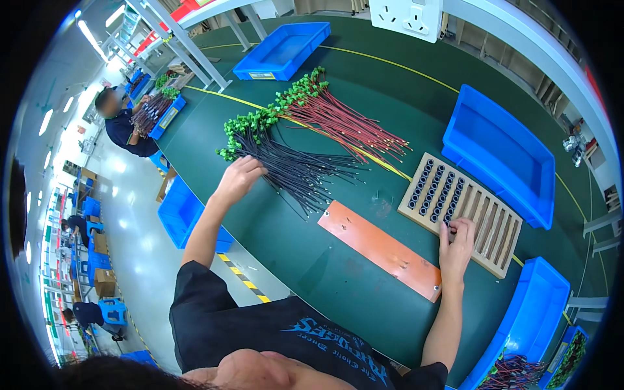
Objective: The person assembles wire harnesses by inserting black and red wires into green plastic connectors. They use a small tool to push the wires into the connector slots and then place the finished units into a blue bin. The process is repeated for multiple wires throughout the clip.
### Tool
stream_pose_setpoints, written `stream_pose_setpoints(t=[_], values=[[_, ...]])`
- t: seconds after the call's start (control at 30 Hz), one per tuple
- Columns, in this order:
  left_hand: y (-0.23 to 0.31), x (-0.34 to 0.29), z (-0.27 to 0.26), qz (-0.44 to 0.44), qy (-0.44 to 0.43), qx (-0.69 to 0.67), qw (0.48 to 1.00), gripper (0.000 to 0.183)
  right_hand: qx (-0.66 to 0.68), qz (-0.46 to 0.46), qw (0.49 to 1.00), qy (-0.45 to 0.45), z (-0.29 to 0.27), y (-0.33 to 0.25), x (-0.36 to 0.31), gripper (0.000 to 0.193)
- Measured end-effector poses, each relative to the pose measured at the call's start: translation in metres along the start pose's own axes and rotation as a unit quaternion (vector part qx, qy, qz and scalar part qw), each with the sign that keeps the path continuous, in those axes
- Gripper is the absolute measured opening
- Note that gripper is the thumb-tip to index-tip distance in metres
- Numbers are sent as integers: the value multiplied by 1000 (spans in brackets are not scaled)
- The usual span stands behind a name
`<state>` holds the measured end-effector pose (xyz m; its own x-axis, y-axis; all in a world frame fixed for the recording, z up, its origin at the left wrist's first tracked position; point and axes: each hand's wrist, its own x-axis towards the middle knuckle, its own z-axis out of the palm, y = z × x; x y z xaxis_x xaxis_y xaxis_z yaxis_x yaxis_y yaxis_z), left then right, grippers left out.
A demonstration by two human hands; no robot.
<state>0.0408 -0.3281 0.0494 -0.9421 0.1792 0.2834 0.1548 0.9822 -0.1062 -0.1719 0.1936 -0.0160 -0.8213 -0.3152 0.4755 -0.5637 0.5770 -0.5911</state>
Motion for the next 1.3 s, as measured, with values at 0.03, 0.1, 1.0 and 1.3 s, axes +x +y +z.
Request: stream_pose_setpoints(t=[0.03,0.1,1.0,1.3], values=[[3,0,1,22,5,-1,1000,27,-1,-2,1000,2,-1,0,0,18],[12,0,1,65,10,0,998,26,2,-6,1000,6,0,0,0,18],[-105,66,-132,-307,361,-163,866,21,37,-10,999,25,0,3,-1,15],[-111,100,-138,-229,97,-14,968,35,56,7,998,30,3,5,-4,15]])
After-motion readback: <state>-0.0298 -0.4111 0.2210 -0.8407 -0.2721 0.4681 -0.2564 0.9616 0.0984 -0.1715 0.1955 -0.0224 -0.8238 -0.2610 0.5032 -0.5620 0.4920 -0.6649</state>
